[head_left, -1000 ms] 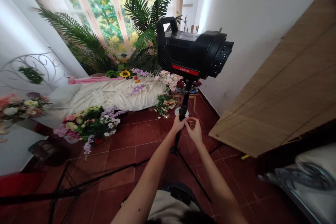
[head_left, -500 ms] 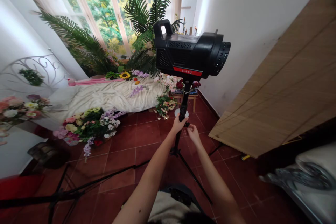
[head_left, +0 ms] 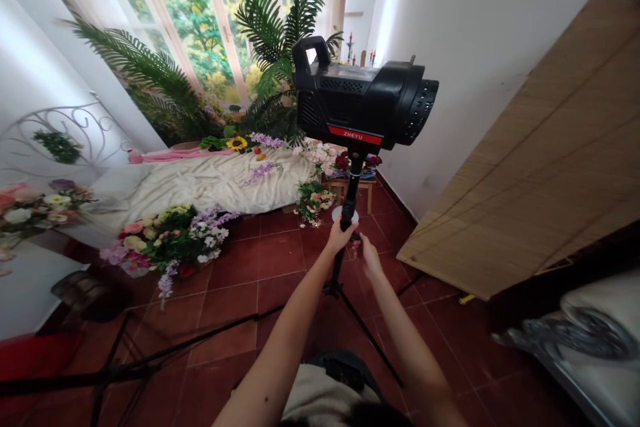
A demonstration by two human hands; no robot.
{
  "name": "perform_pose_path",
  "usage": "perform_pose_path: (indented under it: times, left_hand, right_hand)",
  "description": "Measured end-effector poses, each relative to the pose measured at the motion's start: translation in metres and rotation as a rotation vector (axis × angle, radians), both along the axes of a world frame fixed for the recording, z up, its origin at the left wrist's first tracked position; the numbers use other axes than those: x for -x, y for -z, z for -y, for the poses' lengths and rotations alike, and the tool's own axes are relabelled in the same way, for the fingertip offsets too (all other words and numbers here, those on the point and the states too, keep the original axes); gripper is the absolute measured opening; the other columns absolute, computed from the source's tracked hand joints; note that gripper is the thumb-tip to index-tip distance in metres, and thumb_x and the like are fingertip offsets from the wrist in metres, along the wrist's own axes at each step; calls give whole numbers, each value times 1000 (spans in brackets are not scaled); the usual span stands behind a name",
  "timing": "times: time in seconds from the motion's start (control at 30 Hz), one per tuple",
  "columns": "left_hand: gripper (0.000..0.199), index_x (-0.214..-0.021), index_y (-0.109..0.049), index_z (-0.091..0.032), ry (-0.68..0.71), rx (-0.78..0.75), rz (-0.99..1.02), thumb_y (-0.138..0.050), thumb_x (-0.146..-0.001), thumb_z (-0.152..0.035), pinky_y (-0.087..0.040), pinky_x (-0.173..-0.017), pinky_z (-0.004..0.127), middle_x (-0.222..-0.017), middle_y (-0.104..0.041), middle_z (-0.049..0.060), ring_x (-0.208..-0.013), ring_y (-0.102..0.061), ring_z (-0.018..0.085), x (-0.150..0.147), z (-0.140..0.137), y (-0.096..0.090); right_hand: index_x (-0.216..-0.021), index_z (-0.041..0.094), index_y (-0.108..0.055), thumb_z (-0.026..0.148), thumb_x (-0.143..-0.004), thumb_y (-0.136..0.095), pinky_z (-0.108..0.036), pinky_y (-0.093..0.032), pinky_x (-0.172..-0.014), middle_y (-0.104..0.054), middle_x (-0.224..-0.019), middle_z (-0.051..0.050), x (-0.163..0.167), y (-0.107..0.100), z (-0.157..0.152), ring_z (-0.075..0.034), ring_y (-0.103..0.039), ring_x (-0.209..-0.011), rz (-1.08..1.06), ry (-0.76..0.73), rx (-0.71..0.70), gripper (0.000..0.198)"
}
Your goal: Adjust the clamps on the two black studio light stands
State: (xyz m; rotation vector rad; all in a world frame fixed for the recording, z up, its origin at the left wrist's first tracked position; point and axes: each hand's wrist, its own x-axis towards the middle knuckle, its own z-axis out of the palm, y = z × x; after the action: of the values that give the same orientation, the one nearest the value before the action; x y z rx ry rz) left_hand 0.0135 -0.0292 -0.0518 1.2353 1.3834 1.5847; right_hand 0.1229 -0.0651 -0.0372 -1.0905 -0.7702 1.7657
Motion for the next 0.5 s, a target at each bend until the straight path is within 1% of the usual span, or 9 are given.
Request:
perform_pose_path:
  times: [0.07,0.13,0.17,0.2,0.23,0.3,0.33,0.43,0.5]
  left_hand:
    - [28,-88,-57,-18,3,-7,2,-67,-71,-39,-48,-72,28,-80,-61,2,-73,-59,13,0,0,-1]
    - [29,-88,-57,-18,-3,-6,6,-67,-71,-39,-48,-71,28,-80,-61,2,-72,-58,14,0,0,-1]
    - [29,-88,-57,-18,-4,-6,7,-66,-71,-40,-48,-71,28,-79,-61,2,-72,-58,14,0,0,-1]
    - [30,-88,-57,-18,-4,-9,8,-66,-71,-41,-48,-71,28,-79,-61,2,-71,-58,13,0,0,0]
    - [30,-88,-57,-18,-3,-13,8,-66,-71,-41,-48,-71,28,-79,-61,2,-71,-58,13,0,-1,0]
    - [31,-88,-57,-19,2,-13,8,-67,-71,-42,-48,-71,27,-79,-61,1,-71,-58,12,1,-1,2]
    - [31,-88,-56,-19,6,-7,8,-67,-71,-42,-48,-70,26,-79,-60,1,-70,-58,12,1,-2,3]
    - [31,-88,-55,-19,25,16,22,-67,-70,-42,-47,-66,25,-78,-59,0,-67,-56,11,2,-2,5]
    - [31,-88,-55,-19,33,7,33,-67,-70,-41,-48,-67,25,-80,-59,1,-69,-57,12,1,-2,4]
  right_hand:
    - [-57,20,-41,31,-79,-51,-19,-31,-41,-43,-46,6,0,-3,1,-7,-36,-38,-242,-74,133,27]
    - [-57,21,-36,21,-77,-48,-18,-31,-42,-39,-44,7,0,-6,2,-7,-35,-38,-415,-166,207,24]
    - [-58,21,-37,20,-76,-48,-18,-31,-42,-39,-45,7,1,-6,4,-7,-36,-39,-441,-198,222,22]
    - [-59,21,-39,20,-76,-48,-18,-31,-42,-40,-46,7,1,-5,5,-7,-37,-39,-418,-221,225,19]
    - [-62,21,-42,23,-76,-49,-18,-30,-42,-43,-47,7,2,-3,6,-7,-37,-40,-350,-230,212,16]
    - [-70,20,-48,31,-74,-53,-19,-30,-41,-50,-53,5,4,2,8,-8,-39,-41,-118,-183,116,12]
    - [-75,20,-50,35,-73,-55,-20,-31,-42,-54,-56,3,4,5,9,-9,-41,-42,24,-136,31,16]
    - [-81,20,-51,46,-69,-61,-23,-35,-49,-59,-63,1,-2,7,11,-13,-49,-52,448,11,-327,30]
    - [-80,21,-52,50,-69,-62,-24,-35,-54,-58,-64,0,-9,3,12,-16,-52,-58,678,59,-540,33]
